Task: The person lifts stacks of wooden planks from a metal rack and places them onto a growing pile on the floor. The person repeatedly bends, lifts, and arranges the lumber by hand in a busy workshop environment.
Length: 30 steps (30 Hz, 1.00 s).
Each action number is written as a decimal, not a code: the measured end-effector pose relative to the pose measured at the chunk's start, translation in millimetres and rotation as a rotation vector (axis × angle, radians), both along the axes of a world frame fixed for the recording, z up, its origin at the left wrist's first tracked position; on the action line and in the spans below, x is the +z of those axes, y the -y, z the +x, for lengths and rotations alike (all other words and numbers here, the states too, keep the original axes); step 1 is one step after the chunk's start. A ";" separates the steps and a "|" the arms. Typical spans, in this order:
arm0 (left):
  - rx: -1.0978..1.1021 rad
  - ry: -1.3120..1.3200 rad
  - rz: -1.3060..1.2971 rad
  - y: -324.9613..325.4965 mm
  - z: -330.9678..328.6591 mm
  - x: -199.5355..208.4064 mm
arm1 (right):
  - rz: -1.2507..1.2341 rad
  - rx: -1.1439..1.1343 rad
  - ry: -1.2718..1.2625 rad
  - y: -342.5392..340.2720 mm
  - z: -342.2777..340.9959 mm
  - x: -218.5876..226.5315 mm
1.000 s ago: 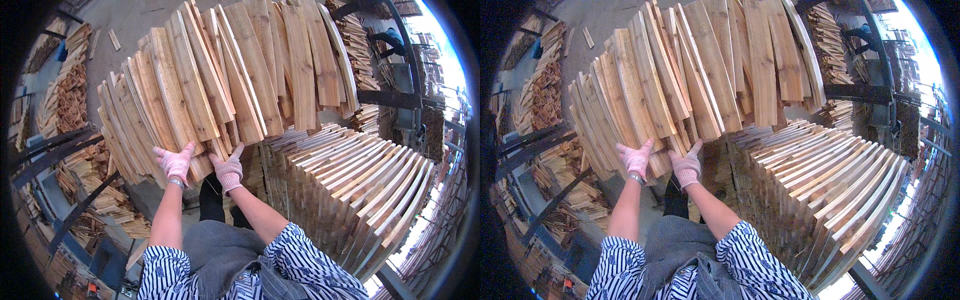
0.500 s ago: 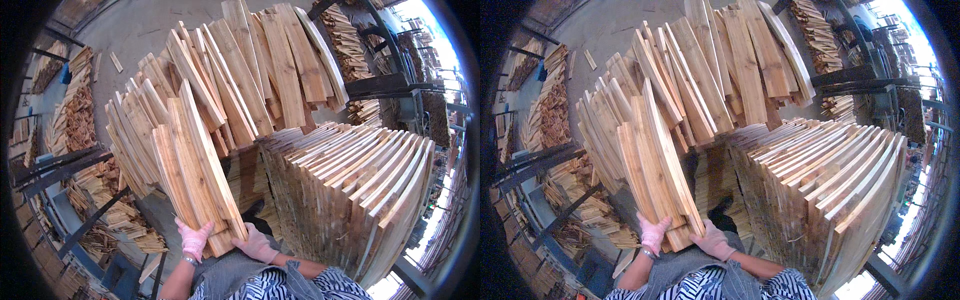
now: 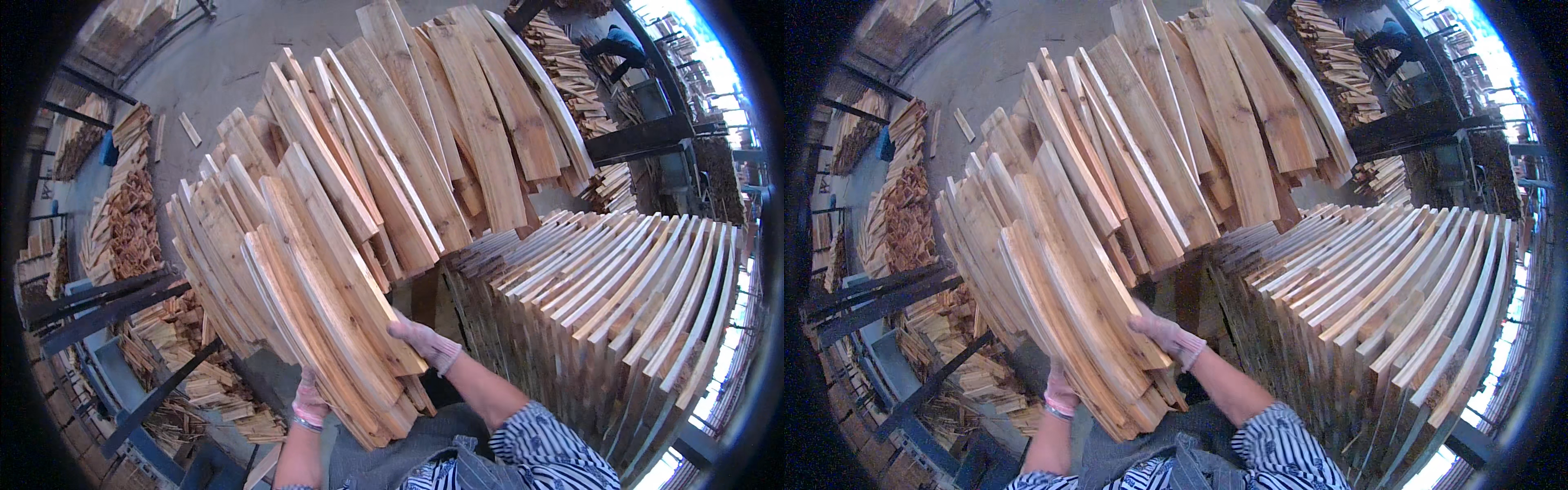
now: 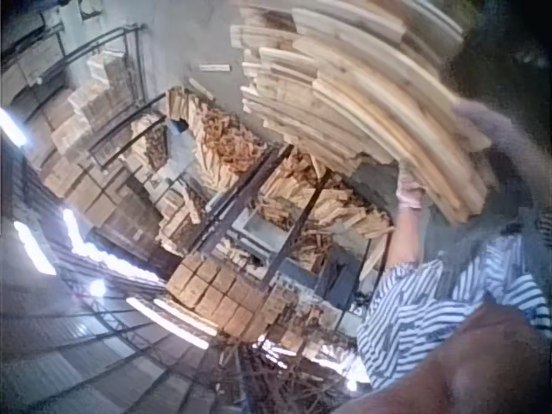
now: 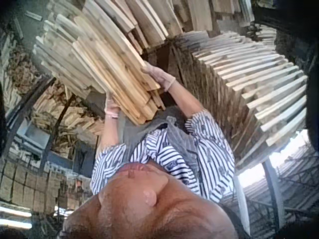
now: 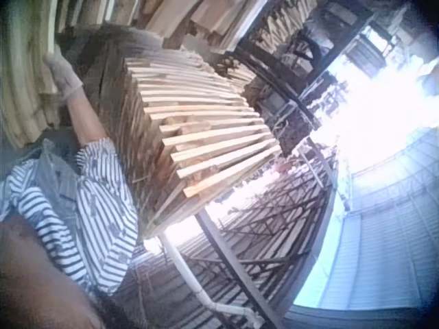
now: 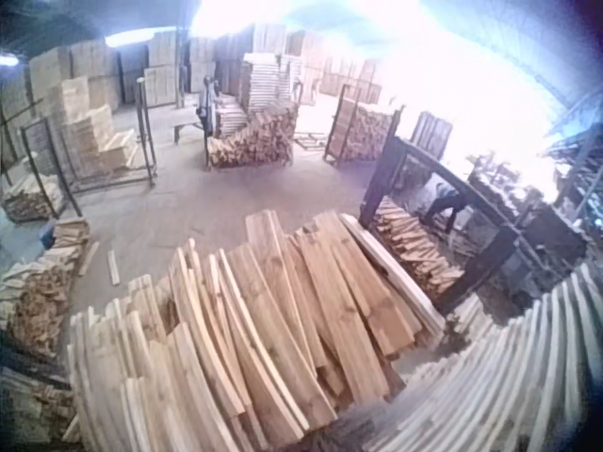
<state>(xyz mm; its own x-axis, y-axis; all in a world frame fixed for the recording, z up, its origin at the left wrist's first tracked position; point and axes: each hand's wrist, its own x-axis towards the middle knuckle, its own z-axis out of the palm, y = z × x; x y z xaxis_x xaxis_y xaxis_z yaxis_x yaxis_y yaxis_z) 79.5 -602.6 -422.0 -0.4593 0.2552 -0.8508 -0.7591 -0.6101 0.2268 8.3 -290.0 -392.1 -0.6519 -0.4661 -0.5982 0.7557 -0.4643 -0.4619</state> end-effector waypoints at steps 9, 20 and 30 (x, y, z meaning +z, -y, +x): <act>0.137 -0.054 -0.030 -11.5 13.5 42.7 | -0.162 -0.007 -0.055 12.7 4.8 39.0; -0.294 -0.464 -0.302 -103.9 -54.8 268.4 | 0.208 0.040 -0.616 -49.4 36.3 268.1; -0.784 -1.024 -0.097 -328.6 -174.1 398.7 | 0.638 -0.751 -0.950 -173.5 77.1 447.8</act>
<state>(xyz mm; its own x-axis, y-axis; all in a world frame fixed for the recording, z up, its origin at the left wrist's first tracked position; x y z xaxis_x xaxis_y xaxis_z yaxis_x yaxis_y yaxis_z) -94.6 -274.0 -23.3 -0.6657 0.7089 -0.2331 -0.3606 -0.0321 0.9322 85.3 -116.5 55.7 -0.8993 0.3643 0.2419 -0.3067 -0.1312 -0.9427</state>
